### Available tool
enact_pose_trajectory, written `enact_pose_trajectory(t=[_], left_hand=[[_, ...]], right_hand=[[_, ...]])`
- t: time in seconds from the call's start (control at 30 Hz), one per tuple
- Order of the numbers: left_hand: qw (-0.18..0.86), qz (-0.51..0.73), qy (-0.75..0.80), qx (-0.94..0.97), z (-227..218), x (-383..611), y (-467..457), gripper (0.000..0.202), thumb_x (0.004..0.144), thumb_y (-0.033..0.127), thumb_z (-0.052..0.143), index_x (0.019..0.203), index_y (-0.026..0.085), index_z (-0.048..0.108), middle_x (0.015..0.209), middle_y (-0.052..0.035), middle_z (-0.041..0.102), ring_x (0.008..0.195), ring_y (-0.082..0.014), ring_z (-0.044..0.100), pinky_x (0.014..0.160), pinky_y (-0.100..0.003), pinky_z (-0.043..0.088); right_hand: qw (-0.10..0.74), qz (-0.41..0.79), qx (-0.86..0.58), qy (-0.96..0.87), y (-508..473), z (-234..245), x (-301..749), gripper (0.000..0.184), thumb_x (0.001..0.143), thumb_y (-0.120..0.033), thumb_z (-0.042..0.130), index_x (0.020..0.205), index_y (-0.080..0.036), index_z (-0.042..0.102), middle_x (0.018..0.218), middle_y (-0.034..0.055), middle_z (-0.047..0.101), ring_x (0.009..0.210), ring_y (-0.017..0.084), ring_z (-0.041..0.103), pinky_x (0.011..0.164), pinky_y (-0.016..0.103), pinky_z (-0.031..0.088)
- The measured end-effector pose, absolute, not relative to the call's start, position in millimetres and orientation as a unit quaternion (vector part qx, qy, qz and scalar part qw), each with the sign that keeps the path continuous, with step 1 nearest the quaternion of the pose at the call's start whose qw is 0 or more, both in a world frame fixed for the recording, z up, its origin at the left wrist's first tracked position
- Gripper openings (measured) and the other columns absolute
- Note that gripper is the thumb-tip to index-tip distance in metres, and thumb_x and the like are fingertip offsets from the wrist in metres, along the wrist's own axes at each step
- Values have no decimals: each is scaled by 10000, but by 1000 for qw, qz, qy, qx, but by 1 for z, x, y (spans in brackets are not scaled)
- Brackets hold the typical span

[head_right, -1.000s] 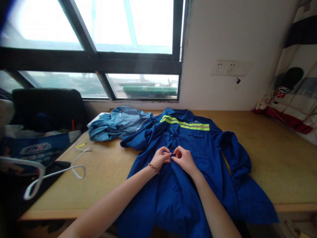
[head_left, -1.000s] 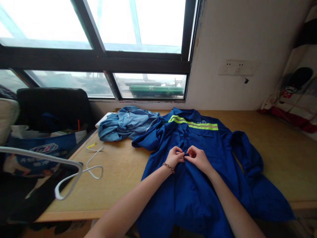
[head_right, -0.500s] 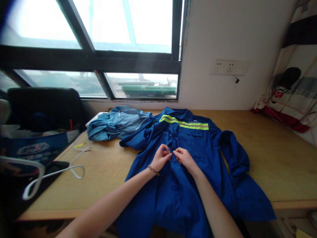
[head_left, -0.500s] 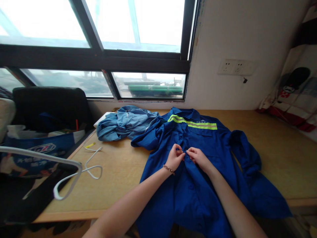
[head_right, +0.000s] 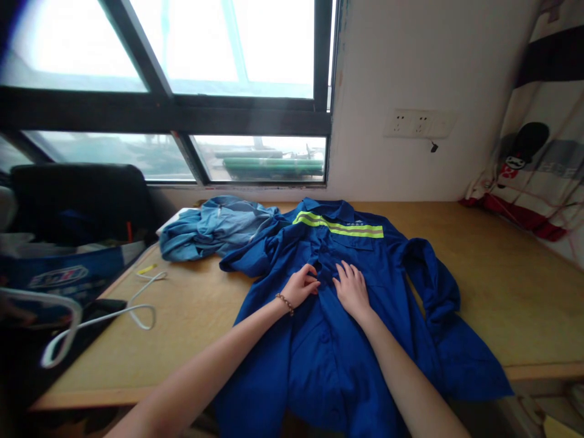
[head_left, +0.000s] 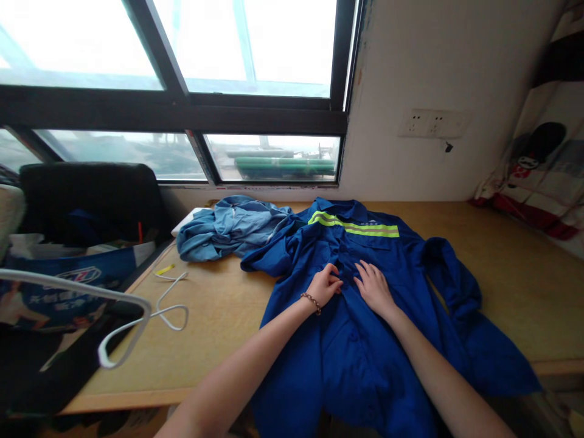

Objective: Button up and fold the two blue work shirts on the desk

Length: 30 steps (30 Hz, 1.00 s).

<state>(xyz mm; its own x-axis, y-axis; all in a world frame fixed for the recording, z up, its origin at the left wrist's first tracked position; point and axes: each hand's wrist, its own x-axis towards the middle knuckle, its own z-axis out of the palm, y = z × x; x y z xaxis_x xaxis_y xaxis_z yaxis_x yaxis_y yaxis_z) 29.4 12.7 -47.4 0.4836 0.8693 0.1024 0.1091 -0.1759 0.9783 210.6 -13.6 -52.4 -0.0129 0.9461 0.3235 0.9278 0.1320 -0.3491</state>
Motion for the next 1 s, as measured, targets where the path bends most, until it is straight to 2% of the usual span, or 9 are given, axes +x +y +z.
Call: enact_pose_trajectory(t=[0.1, 0.27, 0.37, 0.5, 0.6, 0.7, 0.8, 0.9, 1.0], left_hand=[[517, 351, 350, 698, -49, 30, 26, 204, 734, 254, 542, 901, 188, 445, 626, 11, 617, 541, -126, 605, 519, -210, 471], [504, 340, 299, 735, -47, 38, 60, 178, 740, 233, 504, 893, 157, 555, 656, -13, 630, 590, -123, 615, 609, -233, 492], [471, 349, 299, 753, -47, 49, 83, 225, 689, 177, 519, 901, 151, 590, 650, -6, 627, 607, -119, 613, 635, -229, 486], [428, 357, 336, 759, -45, 61, 107, 443, 600, 82, 523, 1037, 157, 547, 692, 5, 626, 607, -104, 593, 638, -216, 475], [392, 348, 347, 778, -41, 62, 109, 548, 578, 66, 533, 1114, 178, 516, 769, 1, 617, 623, -97, 575, 650, -213, 469], [332, 314, 322, 829, -35, 56, 95, 631, 574, 136, 623, 1182, 232, 483, 931, -23, 603, 755, -135, 579, 752, -258, 455], [283, 274, 311, 865, -32, 49, 68, 652, 558, 307, 711, 1174, 285, 498, 1153, -57, 521, 1018, -225, 505, 895, -338, 376], [261, 257, 333, 869, -33, 47, 44, 446, 644, 406, 653, 1069, 290, 584, 1253, -69, 445, 1148, -263, 399, 968, -394, 284], [247, 251, 334, 874, -36, 47, 33, 312, 711, 392, 596, 1005, 291, 622, 1230, -63, 465, 1154, -255, 390, 985, -407, 250]], right_hand=[[164, -25, -648, -743, 2, -59, 231, 437, 852, -346, 337, 1276, -249, 371, 1334, 34, 363, 1216, 262, 283, 982, 470, 204], [112, -18, -616, -779, 49, -53, 262, 440, 870, -365, 306, 1298, -266, 333, 1348, 3, 346, 1221, 234, 283, 970, 424, 237], [122, -40, -623, -772, 70, -43, 265, 405, 864, -341, 330, 1243, -225, 415, 1290, 41, 425, 1172, 228, 344, 936, 384, 275], [165, -102, -670, -716, 74, -29, 254, 352, 855, -303, 343, 1064, -102, 544, 1066, 172, 558, 1049, 274, 425, 864, 395, 307], [218, -97, -654, -718, 62, -20, 243, 304, 846, -253, 349, 1003, -109, 566, 1000, 170, 580, 1000, 267, 457, 845, 381, 326], [349, -30, -625, -698, 42, -10, 234, 295, 838, -258, 350, 1006, -146, 564, 1029, 125, 584, 962, 225, 505, 843, 343, 368], [466, 139, -612, -623, 17, -3, 229, 304, 820, -349, 375, 956, -155, 566, 904, 95, 625, 772, 188, 587, 687, 302, 456], [445, 337, -571, -602, -8, -5, 227, 316, 759, -423, 463, 869, -151, 580, 699, 47, 632, 538, 148, 582, 470, 243, 441], [386, 401, -547, -626, -25, -13, 225, 301, 719, -435, 517, 774, -150, 597, 596, 15, 606, 469, 126, 557, 426, 218, 419]])
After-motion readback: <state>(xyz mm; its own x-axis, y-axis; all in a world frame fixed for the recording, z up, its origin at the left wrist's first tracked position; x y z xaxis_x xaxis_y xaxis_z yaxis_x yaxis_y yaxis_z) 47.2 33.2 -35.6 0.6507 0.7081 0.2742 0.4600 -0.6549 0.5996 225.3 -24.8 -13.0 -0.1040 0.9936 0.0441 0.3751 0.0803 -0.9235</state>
